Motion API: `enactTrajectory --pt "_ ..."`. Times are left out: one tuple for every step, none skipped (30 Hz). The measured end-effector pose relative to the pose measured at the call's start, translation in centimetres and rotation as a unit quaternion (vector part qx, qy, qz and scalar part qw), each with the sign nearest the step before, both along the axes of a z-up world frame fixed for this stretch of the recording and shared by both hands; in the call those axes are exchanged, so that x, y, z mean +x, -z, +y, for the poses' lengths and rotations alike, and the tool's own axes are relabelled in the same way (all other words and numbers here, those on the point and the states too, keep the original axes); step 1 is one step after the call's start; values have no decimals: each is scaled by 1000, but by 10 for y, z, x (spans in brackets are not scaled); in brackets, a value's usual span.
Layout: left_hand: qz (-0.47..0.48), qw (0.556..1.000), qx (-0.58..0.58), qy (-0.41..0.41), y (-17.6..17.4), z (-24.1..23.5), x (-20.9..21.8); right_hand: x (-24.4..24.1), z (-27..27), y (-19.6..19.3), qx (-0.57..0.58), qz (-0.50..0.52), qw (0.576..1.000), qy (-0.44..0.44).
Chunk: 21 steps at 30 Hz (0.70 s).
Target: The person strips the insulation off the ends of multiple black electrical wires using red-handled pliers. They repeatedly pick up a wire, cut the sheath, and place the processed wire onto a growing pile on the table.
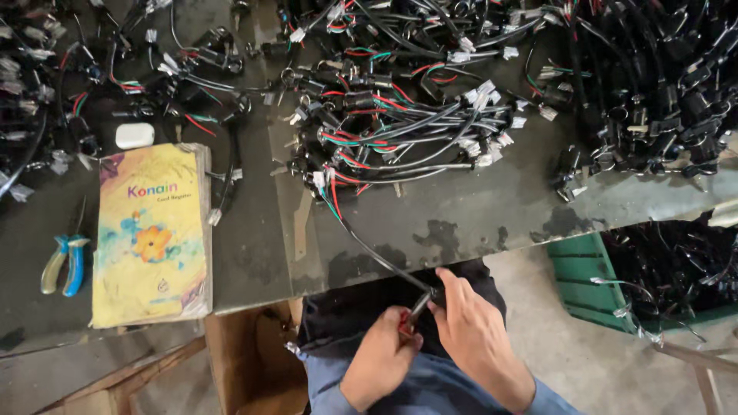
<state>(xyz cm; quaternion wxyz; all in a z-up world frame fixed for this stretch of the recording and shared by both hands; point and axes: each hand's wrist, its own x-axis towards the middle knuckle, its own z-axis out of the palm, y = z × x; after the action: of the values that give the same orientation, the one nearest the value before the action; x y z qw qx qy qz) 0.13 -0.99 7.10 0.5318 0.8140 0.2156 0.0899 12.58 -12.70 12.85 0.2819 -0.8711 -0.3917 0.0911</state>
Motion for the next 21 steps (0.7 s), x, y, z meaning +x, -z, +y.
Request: enactTrajectory --pt "-42 998 45 -7 0 1 5 1 1 3 16 -21 1000 1" --pt "-81 993 86 -13 -2 -1 4 0 0 5 16 -6 1000 -6" --pt "-16 998 49 -18 -3 -2 7 1 0 6 16 9 1000 -14" --pt "47 999 14 -23 -5 -1 11 3 1 5 18 21 999 -22" --pt "109 993 -21 -28 -8 -1 12 8 1 2 0 69 997 -30" --pt "141 987 -70 -18 -13 0 15 14 2 -4 -16 115 993 -36" --pt "172 978 -119 -8 -20 0 15 21 3 -11 -32 161 985 -43" --pt "203 965 -167 9 -26 2 17 28 1 -20 -6 220 973 -74" --pt "107 987 -119 18 -33 3 18 34 -4 -32 21 278 954 -106" --pt "13 997 -69 30 -40 8 18 38 -8 -42 49 336 931 -136" --pt "-83 995 -19 44 -44 14 20 40 -11 -50 20 343 926 -155" --pt "-156 985 46 62 -48 18 20 41 -15 -57 -11 351 920 -174" --pt "-228 964 110 81 -48 24 21 41 -19 -60 -42 359 912 -193" --pt "-296 934 173 95 -47 27 19 41 -21 -61 -44 383 903 -189" --pt "-263 947 154 105 -45 28 16 39 -23 -59 -45 408 893 -184" --pt "-233 956 139 114 -39 30 18 40 -23 -55 -45 426 885 -181" --pt "-204 963 123 123 -32 29 18 40 -24 -49 -19 450 875 -178" --pt "-181 972 117 98 -24 27 17 38 -24 -41 10 472 864 -175" --pt "-157 979 110 74 -17 18 12 36 -23 -31 39 492 852 -172" --pt "-133 984 104 51 -8 10 6 30 -22 -19 22 378 916 -134" --pt "-25 999 28 32 2 3 3 22 -19 -7 5 258 962 -92"
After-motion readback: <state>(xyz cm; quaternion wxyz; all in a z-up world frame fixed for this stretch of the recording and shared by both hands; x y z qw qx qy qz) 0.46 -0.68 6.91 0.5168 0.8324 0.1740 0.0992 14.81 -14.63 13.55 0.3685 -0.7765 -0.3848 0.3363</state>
